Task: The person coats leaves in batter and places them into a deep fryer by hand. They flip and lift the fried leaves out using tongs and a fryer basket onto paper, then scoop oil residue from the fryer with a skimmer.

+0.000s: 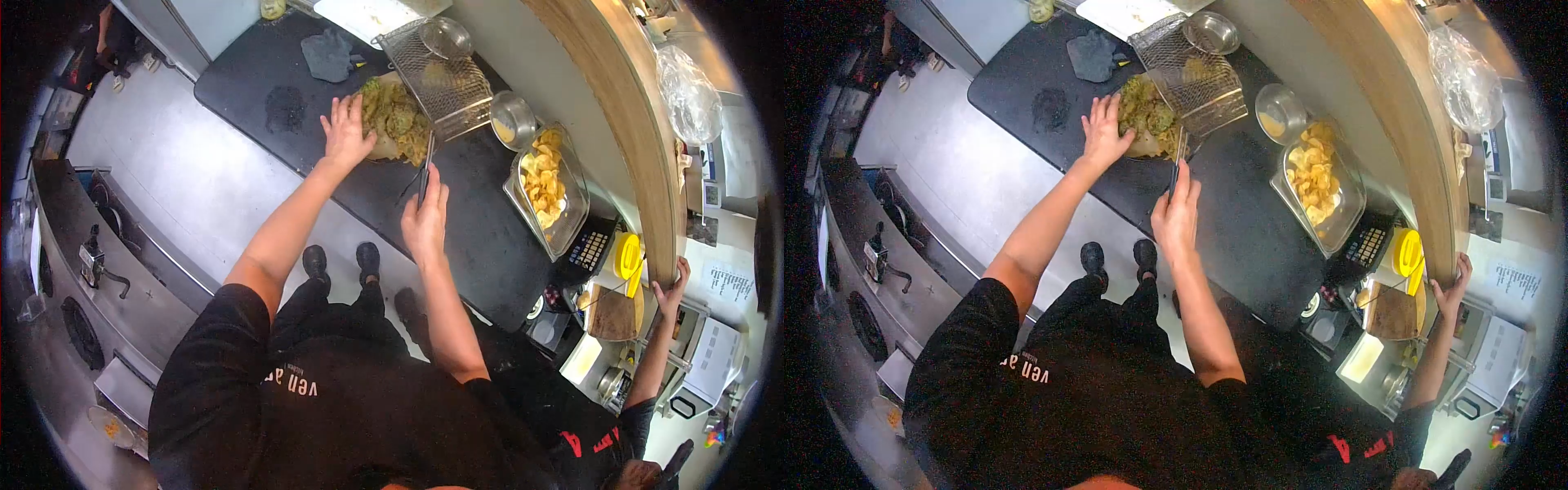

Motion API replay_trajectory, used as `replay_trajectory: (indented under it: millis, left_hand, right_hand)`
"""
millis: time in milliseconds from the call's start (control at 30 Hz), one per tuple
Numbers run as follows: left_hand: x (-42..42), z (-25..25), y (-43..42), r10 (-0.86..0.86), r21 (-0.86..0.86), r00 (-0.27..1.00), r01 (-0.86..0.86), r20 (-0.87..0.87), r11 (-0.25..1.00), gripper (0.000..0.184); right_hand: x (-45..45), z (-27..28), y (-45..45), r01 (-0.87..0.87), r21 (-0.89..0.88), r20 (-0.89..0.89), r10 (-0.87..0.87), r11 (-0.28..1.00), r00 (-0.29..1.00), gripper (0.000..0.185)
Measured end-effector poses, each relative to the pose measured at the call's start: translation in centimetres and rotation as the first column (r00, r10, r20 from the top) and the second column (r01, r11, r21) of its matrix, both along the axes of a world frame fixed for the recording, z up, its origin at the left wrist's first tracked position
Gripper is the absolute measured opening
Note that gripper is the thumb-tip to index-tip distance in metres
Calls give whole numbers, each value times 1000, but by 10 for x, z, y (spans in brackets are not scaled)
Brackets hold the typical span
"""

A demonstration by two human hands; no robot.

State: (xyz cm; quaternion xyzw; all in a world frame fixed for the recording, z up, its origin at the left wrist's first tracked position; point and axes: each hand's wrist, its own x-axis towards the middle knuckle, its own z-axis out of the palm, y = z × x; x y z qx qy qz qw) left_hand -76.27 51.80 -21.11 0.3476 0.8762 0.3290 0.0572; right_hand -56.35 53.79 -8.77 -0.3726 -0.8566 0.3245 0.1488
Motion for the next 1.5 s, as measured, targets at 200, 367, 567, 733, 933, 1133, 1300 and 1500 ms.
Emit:
replay_trajectory:
  millis: [200,367,567,733,933,1133,1300,1500]
  left_hand:
    - [-6,0,1,-71,39,995,68,75,997,82]
    - [-10,1,13,94,59,980,-106,174,993,76]
    - [21,19,-1,-151,186,975,180,-162,966,60]
    - [25,11,-3,-138,315,987,156,-80,936,59]
    - [33,15,0,39,402,999,-21,-36,916,59]
    - [1,5,15,449,414,894,-408,-3,814,60]
    - [48,48,-9,-140,221,989,148,-51,964,46]
    - [186,27,-168,460,323,853,-520,245,791,59]
  right_hand:
    - [11,-3,-14,-45,26,0,45,999,999,65]
    - [11,17,-24,14,-63,40,-12,998,999,63]
    - [31,15,-37,-54,100,-4,55,993,998,69]
    - [26,14,-29,-55,61,1,55,997,998,71]
    - [39,33,-15,-105,63,-6,105,993,994,70]
    - [64,59,27,-137,23,18,137,990,990,66]
    - [56,92,29,-193,-459,-218,100,867,971,69]
    - [-2,118,-23,-764,-607,-571,550,216,609,69]
